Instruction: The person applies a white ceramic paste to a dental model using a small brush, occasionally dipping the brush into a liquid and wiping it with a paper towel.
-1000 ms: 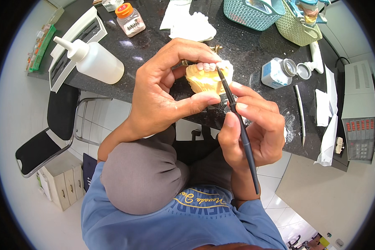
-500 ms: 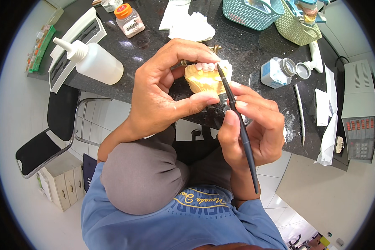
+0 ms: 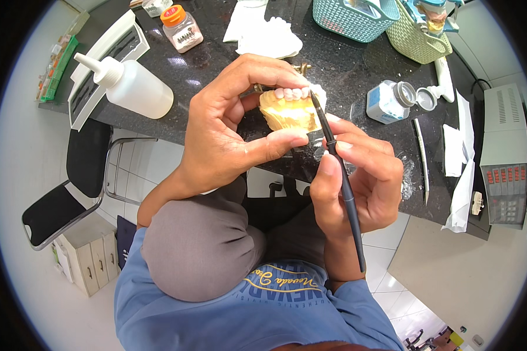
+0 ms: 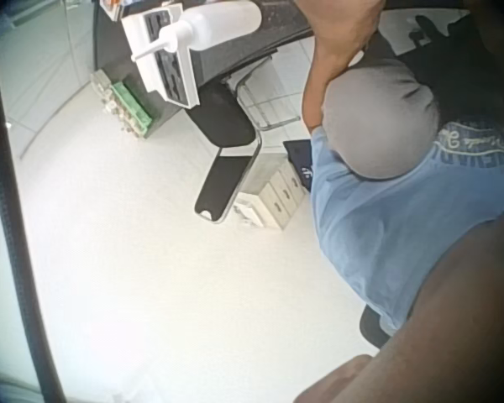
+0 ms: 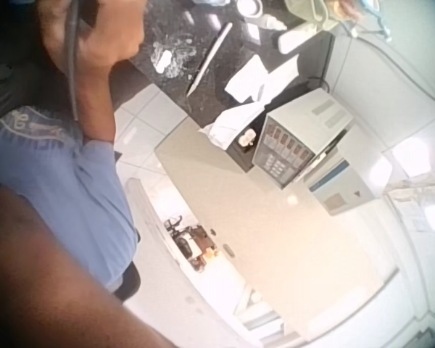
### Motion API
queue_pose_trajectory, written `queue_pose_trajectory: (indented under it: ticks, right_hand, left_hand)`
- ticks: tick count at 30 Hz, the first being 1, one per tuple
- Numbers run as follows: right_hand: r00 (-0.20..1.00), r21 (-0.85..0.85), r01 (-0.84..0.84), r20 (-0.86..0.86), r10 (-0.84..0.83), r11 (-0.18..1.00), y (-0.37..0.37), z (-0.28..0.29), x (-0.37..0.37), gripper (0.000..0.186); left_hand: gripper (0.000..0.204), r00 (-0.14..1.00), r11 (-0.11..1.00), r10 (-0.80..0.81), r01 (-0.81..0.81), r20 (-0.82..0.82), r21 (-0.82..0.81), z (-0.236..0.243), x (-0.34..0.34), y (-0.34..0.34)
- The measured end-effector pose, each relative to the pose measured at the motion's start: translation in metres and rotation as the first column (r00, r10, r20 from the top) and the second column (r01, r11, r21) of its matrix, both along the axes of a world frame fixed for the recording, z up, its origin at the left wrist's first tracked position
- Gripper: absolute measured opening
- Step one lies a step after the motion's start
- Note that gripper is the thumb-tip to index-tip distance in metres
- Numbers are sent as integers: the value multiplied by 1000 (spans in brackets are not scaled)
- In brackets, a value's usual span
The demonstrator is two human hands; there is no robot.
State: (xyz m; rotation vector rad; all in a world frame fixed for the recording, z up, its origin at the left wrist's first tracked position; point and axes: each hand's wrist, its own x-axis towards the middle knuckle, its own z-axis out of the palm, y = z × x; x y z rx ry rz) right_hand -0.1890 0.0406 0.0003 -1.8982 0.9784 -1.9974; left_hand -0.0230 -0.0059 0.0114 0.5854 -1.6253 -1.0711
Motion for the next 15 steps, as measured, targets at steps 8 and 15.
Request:
queue_pose_trajectory:
  ticks: [8, 15]
  right_hand:
    - [1000, 6, 10, 4, -10, 1000, 0, 0, 1, 24]
    - [1000, 6, 10, 8, -10, 1000, -1, 0, 2, 24]
  left_hand:
    - [51, 1000, 1000, -1, 1, 4, -9, -1, 1, -1]
    - [51, 1000, 1000, 1, -1, 2, -1, -1, 1, -1]
